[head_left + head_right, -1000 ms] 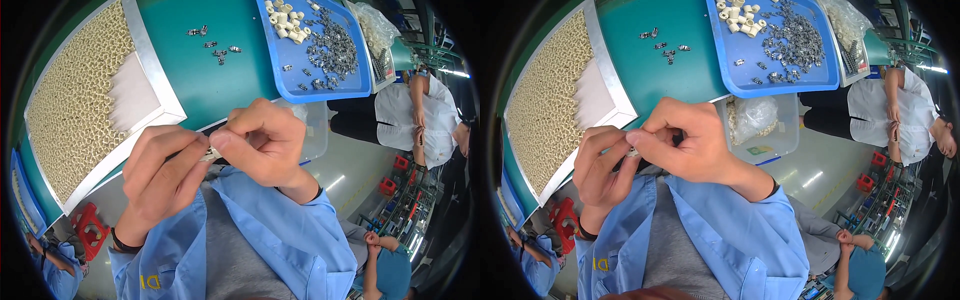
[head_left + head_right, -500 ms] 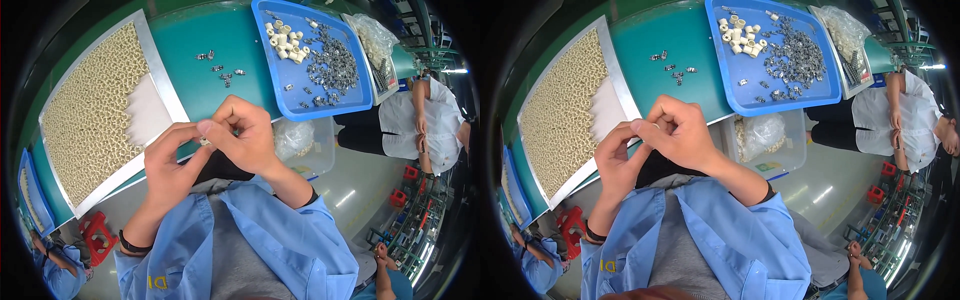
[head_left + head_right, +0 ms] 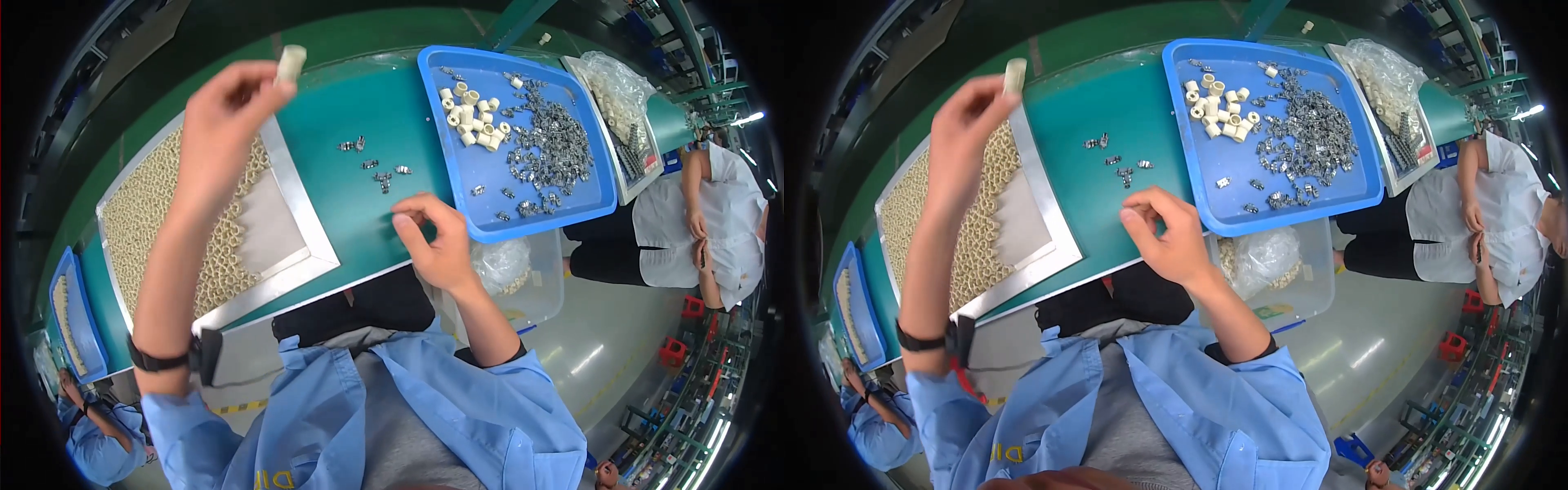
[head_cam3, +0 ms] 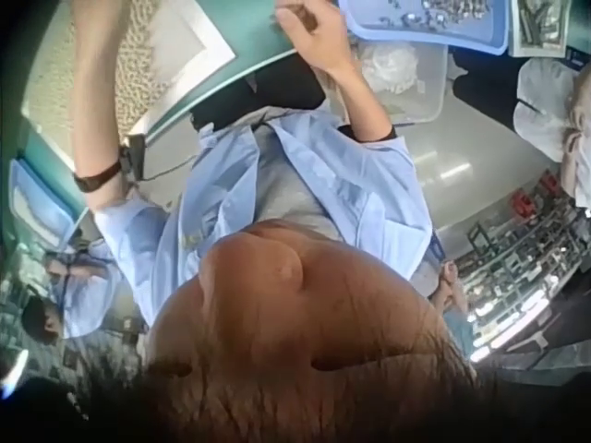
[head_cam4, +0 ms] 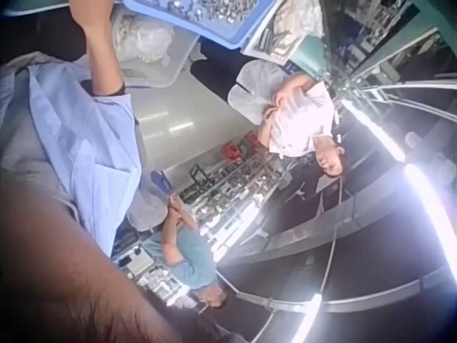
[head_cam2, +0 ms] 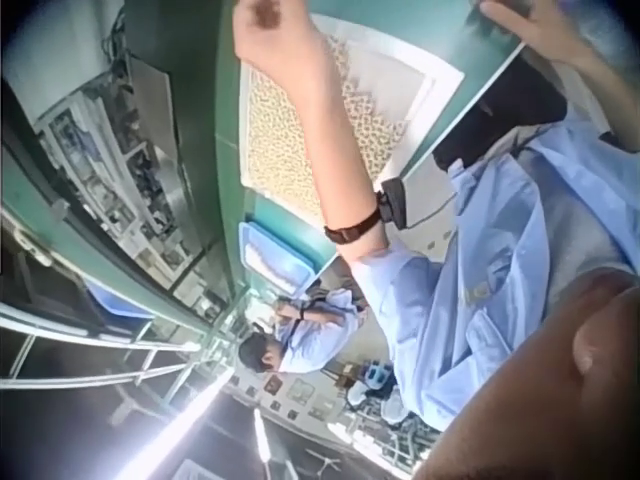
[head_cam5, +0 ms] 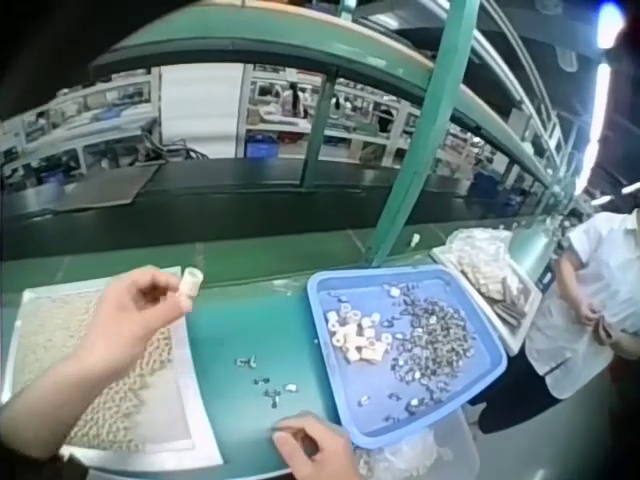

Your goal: The person picks up a white plastic component and a metal insert, joins them together by hand, and places the assembled unit onto a metal tray. This process is repeated multiple times, occasionally moving pieces on the green table.

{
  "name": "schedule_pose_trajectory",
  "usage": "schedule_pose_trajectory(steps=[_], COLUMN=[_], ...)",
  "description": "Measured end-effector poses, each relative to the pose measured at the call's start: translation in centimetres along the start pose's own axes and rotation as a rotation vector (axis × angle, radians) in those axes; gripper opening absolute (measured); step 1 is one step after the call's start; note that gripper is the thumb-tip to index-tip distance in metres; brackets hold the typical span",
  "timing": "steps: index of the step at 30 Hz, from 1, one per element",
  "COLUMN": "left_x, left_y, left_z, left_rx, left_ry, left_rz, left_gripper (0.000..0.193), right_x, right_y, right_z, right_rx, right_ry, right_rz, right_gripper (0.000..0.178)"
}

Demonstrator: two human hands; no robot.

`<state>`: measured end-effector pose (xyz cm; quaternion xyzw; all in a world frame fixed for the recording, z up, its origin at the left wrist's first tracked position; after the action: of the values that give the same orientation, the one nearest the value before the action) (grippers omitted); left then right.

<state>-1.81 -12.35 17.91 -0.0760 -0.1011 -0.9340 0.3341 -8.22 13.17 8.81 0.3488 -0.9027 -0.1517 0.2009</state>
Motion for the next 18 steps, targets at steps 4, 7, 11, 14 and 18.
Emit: schedule_pose_trajectory(steps=[4, 7, 11, 14, 18], left_x=[10.2, 15.9, 21.5, 21.8, 22.1], left_y=[-1.7, -6.2, -11.6, -12.8, -14.4], left_z=[-3.5, -6.8, -13.2, -16.4, -17.6], left_rx=[0.109, 0.281, 0.416, 0.442, 0.541], left_ry=[-0.071, -0.112, -0.135, -0.058, 0.017], left_rz=[-0.058, -0.171, -0.220, -0.257, -0.311], left_gripper=[0.030, 0.031, 0.030, 0.031, 0.033], right_x=[0.8, 1.3, 4.0, 6.1, 7.6], right_y=[4.2, 8.7, 12.5, 13.4, 12.7], right_z=[-1.5, -1.1, 1.7, 3.3, 5.1], right_rx=[-0.075, -0.224, -0.588, -0.903, -1.000], right_ry=[0.138, 0.161, 0.117, 0.100, 0.037], right_rz=[0.090, 0.159, 0.218, 0.223, 0.084], right_gripper=[0.009, 0.012, 0.021, 0.027, 0.032])
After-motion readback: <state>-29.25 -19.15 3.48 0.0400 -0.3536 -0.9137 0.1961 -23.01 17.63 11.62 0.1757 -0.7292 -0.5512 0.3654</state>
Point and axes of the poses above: each hand's wrist, its own x-axis towards the middle knuckle, its own y-axis out of the back of the hand, z = x × y, the point moved 10 cm from there along x, towards the middle knuckle, and after that the axes turned 10 degrees about -x, right-handed, at the moved point
